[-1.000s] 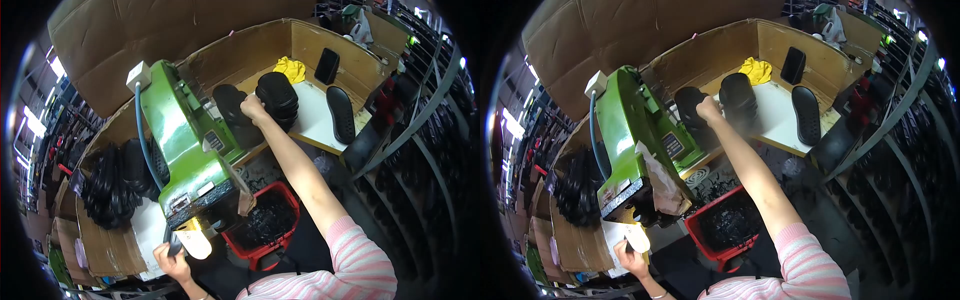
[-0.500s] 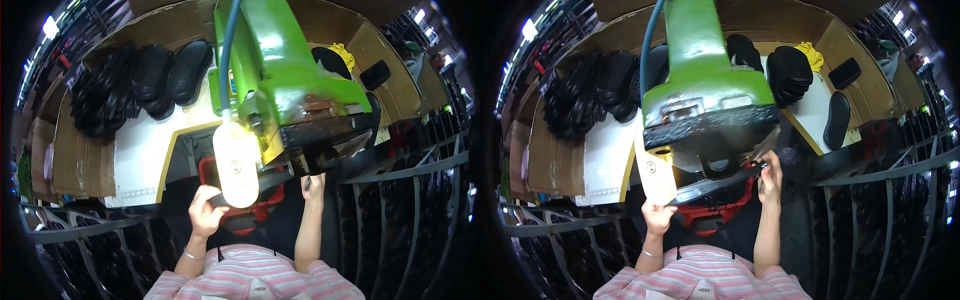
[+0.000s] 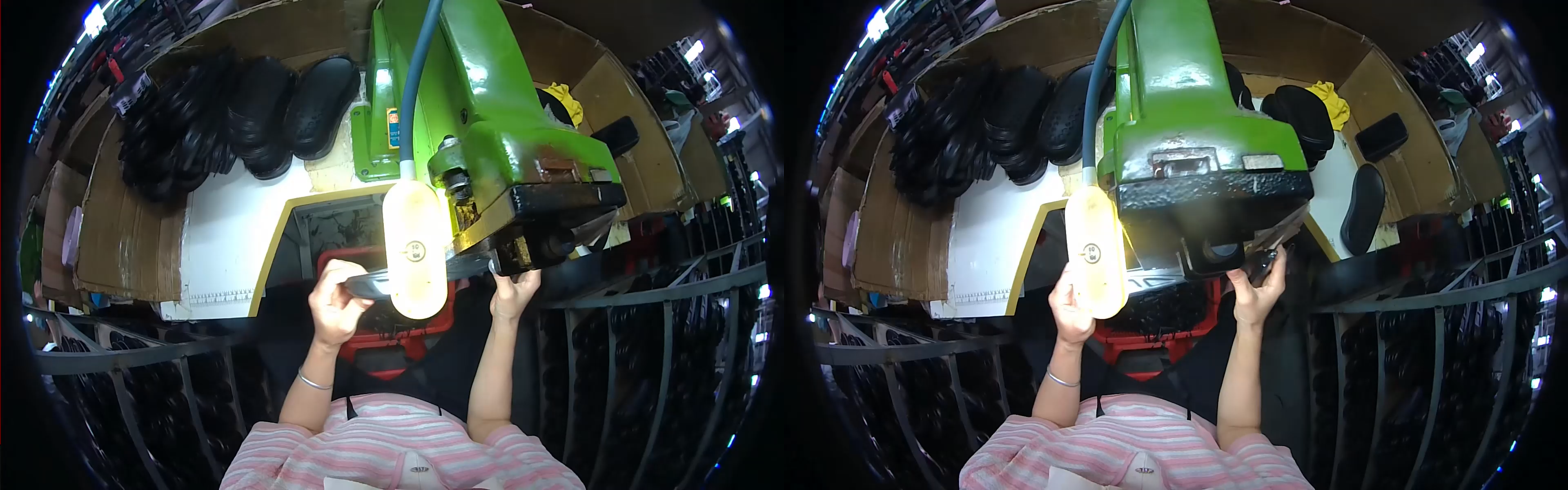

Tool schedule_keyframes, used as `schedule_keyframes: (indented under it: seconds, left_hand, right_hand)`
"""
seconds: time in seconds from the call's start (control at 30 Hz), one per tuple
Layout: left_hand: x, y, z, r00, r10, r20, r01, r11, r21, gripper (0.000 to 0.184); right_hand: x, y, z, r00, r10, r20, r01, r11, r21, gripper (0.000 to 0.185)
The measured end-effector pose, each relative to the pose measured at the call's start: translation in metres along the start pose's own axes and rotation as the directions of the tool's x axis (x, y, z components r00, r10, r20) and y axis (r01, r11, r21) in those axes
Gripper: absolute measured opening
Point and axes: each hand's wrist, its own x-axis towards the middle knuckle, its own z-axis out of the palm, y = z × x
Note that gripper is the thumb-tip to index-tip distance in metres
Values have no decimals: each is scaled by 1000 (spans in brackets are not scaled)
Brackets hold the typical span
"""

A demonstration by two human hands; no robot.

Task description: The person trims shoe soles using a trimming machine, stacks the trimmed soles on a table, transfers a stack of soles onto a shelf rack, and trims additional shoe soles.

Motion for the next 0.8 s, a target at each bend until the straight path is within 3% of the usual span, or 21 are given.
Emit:
schedule_keyframes:
  seconds: [0.17,0.2,0.37,0.43,0.47,0.5,0.57,0.63,0.7,0.77,0.8]
  left_hand:
    - [-6,-8,-44,999,41,9,-42,997,63,32]
    - [-8,-11,-54,999,35,3,-35,998,61,33]
    - [-17,-34,-98,998,-36,-43,28,984,-174,36]
    - [-12,-36,-107,982,-187,19,185,979,82,41]
    - [-5,-38,-105,966,-247,76,234,961,150,48]
    - [1,-40,-100,965,-223,136,156,910,385,45]
    - [20,-35,-70,947,-138,291,-116,696,708,38]
    - [34,-15,-20,948,-13,319,-216,710,671,30]
    - [33,-5,18,961,43,275,-206,773,600,25]
    - [28,-14,32,974,51,223,-171,809,563,25]
    - [24,-37,31,974,91,208,-186,844,502,25]
  right_hand:
    - [-14,-4,33,997,-54,53,55,998,-24,55]
    - [-21,-10,41,997,17,80,-24,995,92,56]
    - [-32,-21,79,999,-44,22,43,998,51,58]
    - [-30,-24,84,927,-361,100,373,866,-334,65]
    - [-30,-21,81,908,-395,138,417,821,-390,69]
    - [-30,-21,80,907,-398,137,419,821,-388,69]
    - [-30,-22,80,829,-501,248,549,649,-526,68]
    - [-30,-24,82,813,-523,256,571,630,-526,70]
    - [-29,-28,83,792,-543,279,599,599,-532,70]
    - [-30,-25,82,821,-529,215,553,643,-530,64]
    - [-32,-13,76,879,-461,121,461,760,-458,58]
